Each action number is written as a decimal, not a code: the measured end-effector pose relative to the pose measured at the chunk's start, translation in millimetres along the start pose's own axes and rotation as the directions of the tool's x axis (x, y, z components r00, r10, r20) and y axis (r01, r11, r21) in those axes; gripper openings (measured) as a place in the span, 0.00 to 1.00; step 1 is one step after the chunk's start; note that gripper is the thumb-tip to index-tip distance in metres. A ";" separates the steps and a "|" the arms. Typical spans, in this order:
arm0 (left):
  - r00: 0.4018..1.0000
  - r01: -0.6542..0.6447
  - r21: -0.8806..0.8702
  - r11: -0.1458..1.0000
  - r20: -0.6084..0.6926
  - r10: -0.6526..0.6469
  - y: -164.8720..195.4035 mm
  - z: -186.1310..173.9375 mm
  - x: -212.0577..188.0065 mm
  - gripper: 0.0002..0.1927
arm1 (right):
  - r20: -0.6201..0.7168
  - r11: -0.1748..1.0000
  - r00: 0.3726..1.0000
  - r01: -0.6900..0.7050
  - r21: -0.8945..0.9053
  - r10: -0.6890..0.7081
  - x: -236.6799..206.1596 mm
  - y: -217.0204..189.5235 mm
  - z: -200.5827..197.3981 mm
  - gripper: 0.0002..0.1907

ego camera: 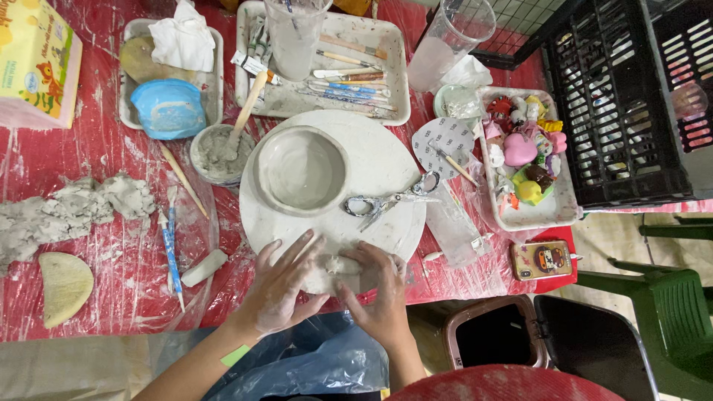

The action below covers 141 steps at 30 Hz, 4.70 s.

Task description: The person pinches and shapes small pieces of clay by hand, then presses the shaped clay pieces onto the rim of an unfired clay bowl on a work board. They occasionally reach into a small bowl of water or slip to moisten the clay while continuing to build up the decoration.

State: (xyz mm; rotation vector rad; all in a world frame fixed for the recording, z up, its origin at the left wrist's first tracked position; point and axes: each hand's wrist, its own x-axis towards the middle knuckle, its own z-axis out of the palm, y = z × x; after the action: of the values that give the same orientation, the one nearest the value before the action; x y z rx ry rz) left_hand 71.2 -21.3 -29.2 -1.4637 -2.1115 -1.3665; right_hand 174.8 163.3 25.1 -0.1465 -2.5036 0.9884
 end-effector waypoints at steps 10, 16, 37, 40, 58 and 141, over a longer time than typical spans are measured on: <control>0.996 -0.015 0.203 0.979 0.092 -0.004 8.3 -2.6 12.4 0.31 | 0.023 0.975 0.983 -0.184 0.122 0.183 1.4 3.8 5.6 0.34; 0.997 -0.013 0.203 0.979 0.073 -0.002 10.5 -4.1 14.5 0.31 | 0.162 0.926 0.940 -0.328 0.186 0.300 2.1 -4.3 -9.2 0.30; 0.829 0.507 -0.480 0.716 0.043 -0.558 45.2 -3.5 52.7 0.36 | 0.216 0.552 0.938 -0.336 0.763 0.273 8.1 6.3 -8.4 0.38; 0.831 0.453 -0.565 0.690 -0.014 -0.557 46.6 -5.7 54.9 0.34 | 0.236 0.465 0.938 -0.333 0.821 0.254 13.0 -2.5 -8.7 0.39; 0.678 0.416 -0.696 0.585 -0.191 -0.710 22.1 -7.0 28.9 0.29 | 0.239 0.482 0.912 -0.382 0.789 0.333 29.4 -3.9 19.6 0.34; 0.943 -0.249 0.675 0.694 0.005 0.334 15.7 -72.0 9.4 0.34 | 0.509 0.396 0.837 -0.545 0.739 0.203 39.7 -9.5 18.2 0.18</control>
State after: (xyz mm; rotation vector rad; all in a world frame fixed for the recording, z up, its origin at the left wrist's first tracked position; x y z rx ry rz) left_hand 58.1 -71.3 24.2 -1.2749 -1.8773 -0.4603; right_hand 131.8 155.1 34.1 -0.2523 -1.8829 2.5764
